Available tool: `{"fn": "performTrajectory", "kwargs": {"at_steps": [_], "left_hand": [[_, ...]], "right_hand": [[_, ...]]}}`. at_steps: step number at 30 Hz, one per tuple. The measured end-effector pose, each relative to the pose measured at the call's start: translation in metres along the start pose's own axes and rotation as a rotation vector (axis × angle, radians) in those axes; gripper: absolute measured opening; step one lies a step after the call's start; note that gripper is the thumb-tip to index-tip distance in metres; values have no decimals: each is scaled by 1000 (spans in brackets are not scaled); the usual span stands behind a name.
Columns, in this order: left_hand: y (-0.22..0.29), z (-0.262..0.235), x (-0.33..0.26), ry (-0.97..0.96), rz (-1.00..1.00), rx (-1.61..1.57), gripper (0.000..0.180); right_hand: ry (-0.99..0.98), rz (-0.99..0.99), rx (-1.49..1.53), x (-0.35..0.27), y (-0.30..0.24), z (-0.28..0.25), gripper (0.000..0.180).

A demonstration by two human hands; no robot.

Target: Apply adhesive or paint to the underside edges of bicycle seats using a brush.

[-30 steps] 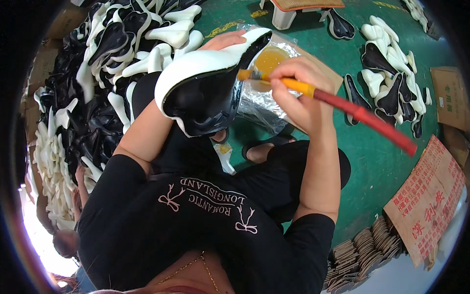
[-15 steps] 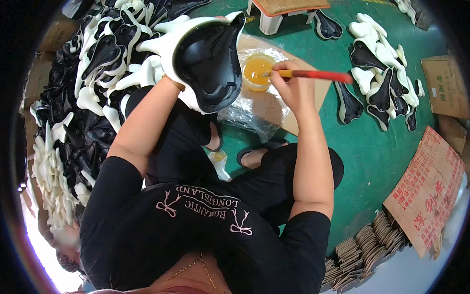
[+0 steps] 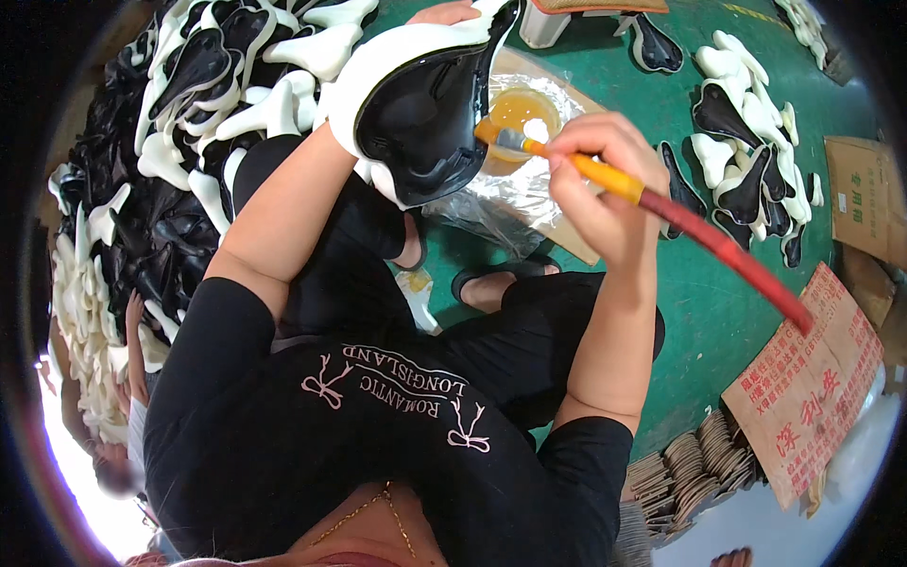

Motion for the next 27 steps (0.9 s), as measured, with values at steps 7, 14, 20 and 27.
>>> {"fn": "performTrajectory", "kwargs": {"at_steps": [7,14,20,27], "left_hand": [[10,-7,2,179,-1,297,38],[-1,-16,-2,218,-35,-449,38],[-10,-33,-1,164,15,-710,39],[16,-103,7,80,76,867,58]], "right_hand": [[-106,-24,101,-15,-23,30,11],[83,305,571,-27,-6,32,11],[308,85,122,-29,14,0,11],[211,269,-165,-31,53,8,10]]}}
Point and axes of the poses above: each hand's wrist, its own x-axis towards the middle knuckle, its own z-axis out of the palm, y = z × x, the point moved 1 cm from there along x, towards the middle knuckle, and after that the axes turned 10 degrees about x, right-handed, at the moved point
